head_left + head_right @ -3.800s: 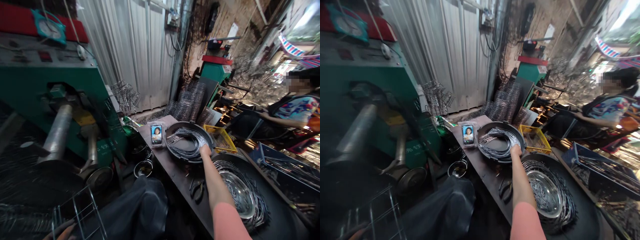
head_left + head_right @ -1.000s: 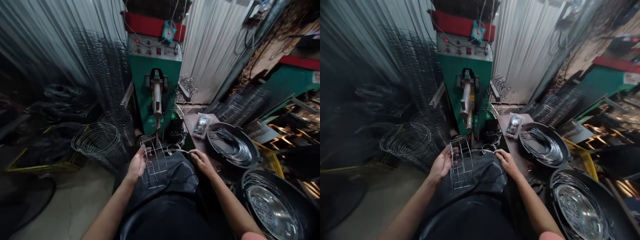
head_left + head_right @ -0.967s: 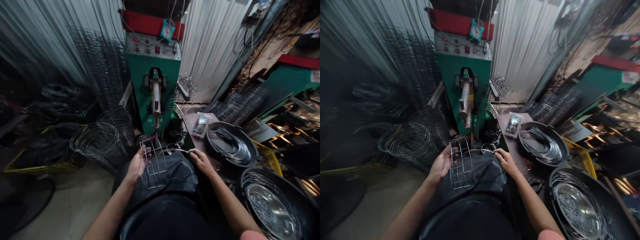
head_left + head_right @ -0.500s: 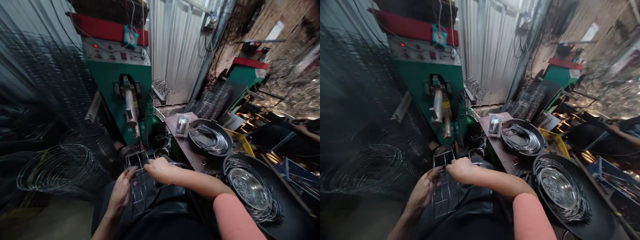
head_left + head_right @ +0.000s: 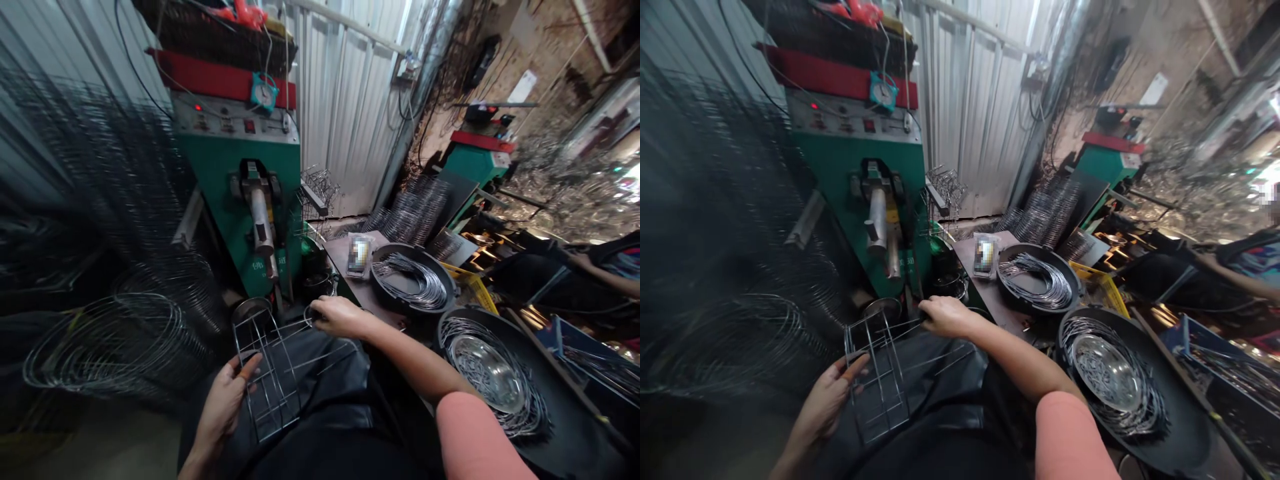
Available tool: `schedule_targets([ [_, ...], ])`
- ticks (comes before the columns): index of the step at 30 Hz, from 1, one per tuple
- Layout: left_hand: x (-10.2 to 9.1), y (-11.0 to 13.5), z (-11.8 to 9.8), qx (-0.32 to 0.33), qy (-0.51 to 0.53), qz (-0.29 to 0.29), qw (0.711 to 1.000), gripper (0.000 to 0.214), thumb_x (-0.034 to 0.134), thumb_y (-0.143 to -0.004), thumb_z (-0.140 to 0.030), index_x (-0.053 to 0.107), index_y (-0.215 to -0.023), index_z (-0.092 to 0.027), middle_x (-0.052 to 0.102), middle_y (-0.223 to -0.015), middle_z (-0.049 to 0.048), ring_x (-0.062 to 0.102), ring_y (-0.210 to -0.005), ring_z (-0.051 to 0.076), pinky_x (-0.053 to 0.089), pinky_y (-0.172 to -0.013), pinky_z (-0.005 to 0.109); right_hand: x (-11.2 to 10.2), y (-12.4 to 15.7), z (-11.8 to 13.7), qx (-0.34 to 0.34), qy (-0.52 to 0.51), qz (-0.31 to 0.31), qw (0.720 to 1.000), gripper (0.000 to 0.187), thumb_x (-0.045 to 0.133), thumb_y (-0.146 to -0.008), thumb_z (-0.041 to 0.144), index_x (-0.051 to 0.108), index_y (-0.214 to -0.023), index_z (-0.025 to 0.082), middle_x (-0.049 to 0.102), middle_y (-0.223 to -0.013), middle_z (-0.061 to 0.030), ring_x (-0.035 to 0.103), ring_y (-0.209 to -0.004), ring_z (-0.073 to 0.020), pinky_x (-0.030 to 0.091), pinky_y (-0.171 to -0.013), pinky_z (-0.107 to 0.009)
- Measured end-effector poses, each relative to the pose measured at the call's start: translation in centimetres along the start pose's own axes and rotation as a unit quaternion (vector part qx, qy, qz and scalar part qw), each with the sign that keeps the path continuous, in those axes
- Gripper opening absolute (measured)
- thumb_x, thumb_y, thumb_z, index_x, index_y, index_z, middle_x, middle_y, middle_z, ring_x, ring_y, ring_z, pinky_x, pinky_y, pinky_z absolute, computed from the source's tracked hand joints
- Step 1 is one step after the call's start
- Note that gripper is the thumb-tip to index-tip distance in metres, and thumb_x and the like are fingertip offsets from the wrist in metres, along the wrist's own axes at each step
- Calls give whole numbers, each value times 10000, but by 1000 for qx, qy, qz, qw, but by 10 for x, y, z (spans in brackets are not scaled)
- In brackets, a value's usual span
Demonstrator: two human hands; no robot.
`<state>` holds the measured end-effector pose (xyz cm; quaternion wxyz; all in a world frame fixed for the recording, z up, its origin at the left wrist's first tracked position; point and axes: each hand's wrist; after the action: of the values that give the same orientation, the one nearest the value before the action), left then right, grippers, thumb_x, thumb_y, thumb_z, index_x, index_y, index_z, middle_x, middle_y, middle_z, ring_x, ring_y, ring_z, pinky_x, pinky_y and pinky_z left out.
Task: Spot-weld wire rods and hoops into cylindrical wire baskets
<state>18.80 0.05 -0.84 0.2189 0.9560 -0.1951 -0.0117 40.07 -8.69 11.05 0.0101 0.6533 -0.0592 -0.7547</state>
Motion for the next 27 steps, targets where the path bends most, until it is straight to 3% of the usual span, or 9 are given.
schedule_targets([
  [4,-3,-2,3,5,16,-11,1000,547,743,-434,-541,621,-814,-166,560,-676,11,505,-668,144,423,-581,261,-5,-1,-19,21,-58,-34,997,143,569,-804,255,629,-911,181,662,-878,-46,606,-826,-168,382,-659,-223],
  [8,1,-14,-15,39,60,-20,997,540,754,-419,-523,611,-789,-157,527,-640,-3,465,-600,118,380,-505,221,1,-12,-47,36,-139,-160,977,131,565,-822,254,649,-899,191,663,-871,-26,600,-804,-137,396,-683,-208],
  [12,8,-34,-44,79,90,-28,992,501,763,-427,-478,605,-777,-156,510,-660,-15,425,-559,89,317,-440,182,24,-31,-69,44,-182,-259,948,149,552,-832,272,648,-908,186,653,-867,-29,593,-784,-129,408,-691,-209],
  [16,17,-56,-57,90,86,-26,992,482,759,-457,-446,617,-811,-152,480,-633,-28,382,-526,66,252,-409,154,55,-52,-83,33,-212,-324,921,172,510,-855,293,643,-886,188,645,-854,-35,588,-784,-136,416,-710,-224],
  [21,26,-77,-58,78,101,-25,991,503,764,-442,-441,622,-821,-143,452,-591,-39,337,-484,55,202,-382,158,83,-82,-93,6,-245,-355,902,205,487,-863,324,635,-863,182,629,-835,-46,578,-791,-152,426,-729,-251],
  [27,30,-94,-55,59,114,-26,991,468,762,-468,-429,621,-814,-147,436,-582,-46,335,-474,52,185,-380,161,93,-108,-97,-6,-255,-333,908,210,474,-866,326,636,-854,194,633,-846,-50,569,-823,-161,424,-761,-276],
])
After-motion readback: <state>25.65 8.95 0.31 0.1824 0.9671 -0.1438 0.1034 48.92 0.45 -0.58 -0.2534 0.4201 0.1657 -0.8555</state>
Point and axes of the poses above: each hand's wrist, its own y-axis away from the middle knuckle, its own x-axis out of the palm, z = x × y
